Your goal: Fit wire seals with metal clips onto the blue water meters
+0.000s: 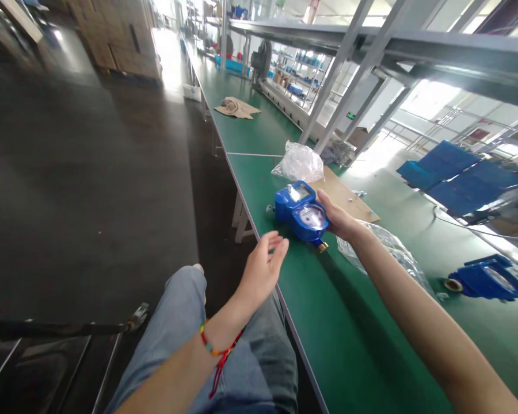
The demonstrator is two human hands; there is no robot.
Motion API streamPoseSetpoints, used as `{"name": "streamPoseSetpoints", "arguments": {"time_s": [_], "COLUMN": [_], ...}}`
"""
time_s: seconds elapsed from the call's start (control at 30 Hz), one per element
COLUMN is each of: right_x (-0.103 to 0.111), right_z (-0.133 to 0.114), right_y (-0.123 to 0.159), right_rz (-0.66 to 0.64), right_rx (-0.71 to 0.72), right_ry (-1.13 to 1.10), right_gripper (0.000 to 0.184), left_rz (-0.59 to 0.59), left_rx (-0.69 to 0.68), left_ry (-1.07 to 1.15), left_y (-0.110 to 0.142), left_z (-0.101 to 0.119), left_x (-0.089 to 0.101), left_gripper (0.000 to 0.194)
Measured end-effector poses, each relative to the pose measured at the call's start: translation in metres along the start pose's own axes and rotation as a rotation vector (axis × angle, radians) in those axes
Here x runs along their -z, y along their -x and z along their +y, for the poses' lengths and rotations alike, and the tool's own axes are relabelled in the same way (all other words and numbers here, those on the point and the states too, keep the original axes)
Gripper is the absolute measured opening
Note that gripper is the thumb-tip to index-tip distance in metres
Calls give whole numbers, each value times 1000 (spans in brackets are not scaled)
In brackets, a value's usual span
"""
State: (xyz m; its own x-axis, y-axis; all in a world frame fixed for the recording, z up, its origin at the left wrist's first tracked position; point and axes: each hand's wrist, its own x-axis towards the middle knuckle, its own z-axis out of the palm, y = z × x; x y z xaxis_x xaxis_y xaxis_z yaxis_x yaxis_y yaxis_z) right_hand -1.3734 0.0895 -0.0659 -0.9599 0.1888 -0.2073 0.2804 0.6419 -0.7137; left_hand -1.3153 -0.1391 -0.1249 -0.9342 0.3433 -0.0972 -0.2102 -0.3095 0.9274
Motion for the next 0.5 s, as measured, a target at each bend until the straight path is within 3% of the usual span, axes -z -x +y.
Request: {"name": "streamPoseSetpoints", "arguments": {"time_s": [0.07,0.13,0.23,0.33,0.43,0.5], "right_x": [-14,-23,-37,-64,-100,-121], "right_z": [-12,-22,-34,-48,-68,-82], "right_y": [7,14,32,61,93,106], "right_rz": [-15,41,124,132,-33,-192], "right_rx": [-8,-2,-14,-34,36,132], "right_ry": [-221,-320,-408,-584,-676,-661], "right_gripper": [55,59,68,69,57,56], "left_rz": [-25,-48,-29,-2,2,111], "left_rx": [21,43,57,41,-54,-99], "left_ry": [49,92,138,242,437,476], "left_y": [-25,-38,-31,-3,31,58], "left_z": [1,-1,-3,5,19,26], "left_x": [-25,-43,-48,-25,13,44], "left_gripper": [53,56,59,65,66,61]}}
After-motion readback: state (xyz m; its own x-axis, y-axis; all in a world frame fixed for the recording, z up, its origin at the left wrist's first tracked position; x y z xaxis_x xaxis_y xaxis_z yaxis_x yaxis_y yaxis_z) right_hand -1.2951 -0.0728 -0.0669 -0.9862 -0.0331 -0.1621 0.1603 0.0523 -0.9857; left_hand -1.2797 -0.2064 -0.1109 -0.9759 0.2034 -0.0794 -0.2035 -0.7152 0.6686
